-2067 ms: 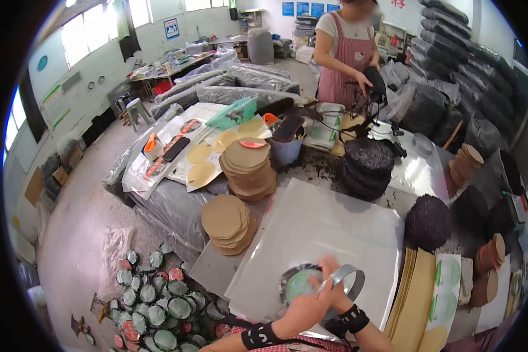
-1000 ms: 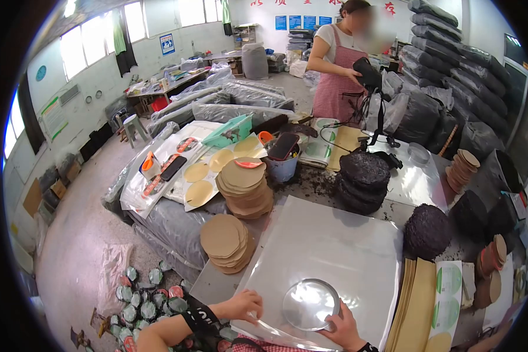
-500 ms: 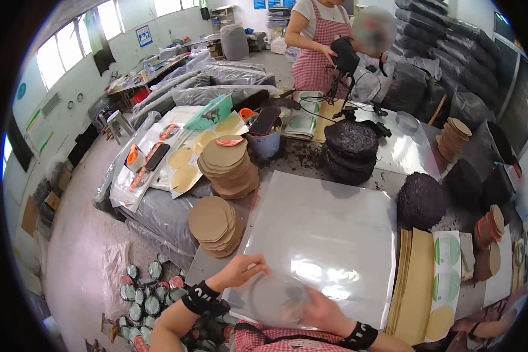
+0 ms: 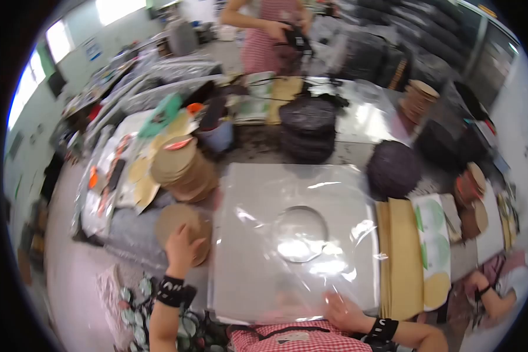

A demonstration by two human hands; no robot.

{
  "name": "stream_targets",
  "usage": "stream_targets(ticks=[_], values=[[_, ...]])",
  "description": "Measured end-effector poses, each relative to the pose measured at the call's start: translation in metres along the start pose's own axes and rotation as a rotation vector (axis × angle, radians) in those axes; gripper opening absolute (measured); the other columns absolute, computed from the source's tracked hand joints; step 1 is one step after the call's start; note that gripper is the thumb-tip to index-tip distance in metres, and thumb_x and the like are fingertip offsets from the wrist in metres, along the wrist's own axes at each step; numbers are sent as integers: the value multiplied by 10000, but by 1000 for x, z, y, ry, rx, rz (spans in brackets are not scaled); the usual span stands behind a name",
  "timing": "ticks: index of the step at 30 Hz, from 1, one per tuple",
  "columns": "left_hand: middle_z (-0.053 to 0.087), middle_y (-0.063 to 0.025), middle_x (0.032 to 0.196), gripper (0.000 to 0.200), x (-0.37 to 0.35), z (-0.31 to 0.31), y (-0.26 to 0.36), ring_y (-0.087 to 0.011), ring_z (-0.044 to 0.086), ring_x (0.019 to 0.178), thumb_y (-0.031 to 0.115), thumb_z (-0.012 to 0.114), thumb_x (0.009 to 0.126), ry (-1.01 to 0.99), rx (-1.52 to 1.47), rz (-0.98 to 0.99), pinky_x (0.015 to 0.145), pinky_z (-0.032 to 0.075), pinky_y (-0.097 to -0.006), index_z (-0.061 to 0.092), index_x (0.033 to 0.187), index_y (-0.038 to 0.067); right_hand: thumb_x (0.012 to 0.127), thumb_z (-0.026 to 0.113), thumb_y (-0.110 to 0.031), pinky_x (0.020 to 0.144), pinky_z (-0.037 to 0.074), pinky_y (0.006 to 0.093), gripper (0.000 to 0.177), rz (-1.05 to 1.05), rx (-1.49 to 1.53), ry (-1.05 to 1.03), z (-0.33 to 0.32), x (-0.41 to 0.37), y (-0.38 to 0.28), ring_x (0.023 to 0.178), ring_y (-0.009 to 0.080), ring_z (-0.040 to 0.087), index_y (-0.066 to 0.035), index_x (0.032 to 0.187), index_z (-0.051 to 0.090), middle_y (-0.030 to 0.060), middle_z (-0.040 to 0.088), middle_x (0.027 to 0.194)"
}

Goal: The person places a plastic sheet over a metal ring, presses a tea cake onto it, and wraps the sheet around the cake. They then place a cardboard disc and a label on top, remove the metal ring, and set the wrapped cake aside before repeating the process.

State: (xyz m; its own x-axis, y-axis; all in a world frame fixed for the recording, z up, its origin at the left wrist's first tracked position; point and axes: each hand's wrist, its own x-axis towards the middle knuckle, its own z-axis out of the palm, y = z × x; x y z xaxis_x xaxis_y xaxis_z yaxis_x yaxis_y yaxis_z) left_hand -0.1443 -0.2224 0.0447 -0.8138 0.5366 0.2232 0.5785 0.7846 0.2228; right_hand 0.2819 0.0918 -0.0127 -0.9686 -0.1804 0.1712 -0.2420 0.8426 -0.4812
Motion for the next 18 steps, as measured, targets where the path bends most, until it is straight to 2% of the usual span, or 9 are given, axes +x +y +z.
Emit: stream_targets(ticks=[1, 4, 5, 9, 13, 14, 15, 16, 18], values=[[692, -181, 1179, 333, -2, 14, -15, -406, 661, 1024, 232, 723, 878, 49, 13, -10, 838, 540, -484, 689, 1129, 16, 855, 725, -176, 904, 549, 441, 418, -95, 80, -35, -2, -17, -2, 1096, 346, 658, -97, 1262, 667, 157, 680, 1189], [703, -195, 1160, 251, -9, 42, -43, -401, 679, 1013, 180, 670, 916, 85, -23, 30, 858, 552, -469, 697, 1096, 6, 868, 713, -178, 698, 565, 381, 257, 296, 365, -168, -40, -36, -36, 856, 287, 696, -141, 1122, 730, 86, 717, 998], [709, -196, 1154, 222, -12, 45, -41, -399, 686, 1007, 162, 655, 926, 105, -1, 2, 869, 556, -460, 704, 1085, 15, 874, 695, -179, 567, 526, 380, 132, 261, 314, 214, -50, -15, -37, 682, 279, 671, -123, 980, 751, 67, 689, 807], [717, -190, 1037, 160, -9, 41, -33, -404, 688, 898, 145, 635, 937, 132, 53, -26, 790, 546, -479, 716, 1042, 55, 910, 660, -216, 575, 524, 390, 135, 317, 14, 355, -42, 33, 30, 664, 305, 667, -124, 955, 747, 96, 689, 787], [705, -179, 938, 131, -3, 26, -27, -405, 669, 806, 143, 632, 936, 131, 53, 2, 719, 519, -502, 718, 1009, 75, 948, 611, -255, 665, 536, 430, 193, 382, -61, 254, -107, 71, 78, 824, 323, 687, -113, 1002, 729, 127, 698, 870], [701, -175, 919, 126, -5, 26, -27, -406, 663, 785, 143, 632, 935, 148, 34, 36, 704, 512, -508, 718, 1000, 77, 944, 591, -232, 670, 519, 459, 173, 285, -68, 564, -128, 94, 101, 787, 372, 652, -95, 920, 693, 165, 659, 790], [704, -174, 928, 127, -5, 28, -27, -406, 666, 791, 141, 633, 933, 136, 68, 21, 711, 517, -504, 719, 998, 75, 927, 584, -193, 672, 504, 494, 159, 485, -115, 517, -145, 100, 143, 749, 411, 610, -64, 851, 636, 177, 637, 790], [707, -172, 936, 127, -5, 32, -28, -405, 669, 796, 139, 634, 931, 123, 102, 7, 717, 521, -501, 720, 996, 72, 941, 611, -160, 791, 500, 491, 158, 493, -144, 598, -183, 112, 166, 935, 390, 642, -25, 970, 689, 215, 666, 935], [712, -169, 951, 130, -7, 36, -30, -403, 674, 811, 137, 635, 930, 123, 131, 2, 731, 529, -494, 721, 997, 65, 923, 596, -110, 778, 524, 478, 94, 432, -525, 741, -200, 104, 237, 909, 409, 634, -40, 924, 659, 179, 678, 951]])
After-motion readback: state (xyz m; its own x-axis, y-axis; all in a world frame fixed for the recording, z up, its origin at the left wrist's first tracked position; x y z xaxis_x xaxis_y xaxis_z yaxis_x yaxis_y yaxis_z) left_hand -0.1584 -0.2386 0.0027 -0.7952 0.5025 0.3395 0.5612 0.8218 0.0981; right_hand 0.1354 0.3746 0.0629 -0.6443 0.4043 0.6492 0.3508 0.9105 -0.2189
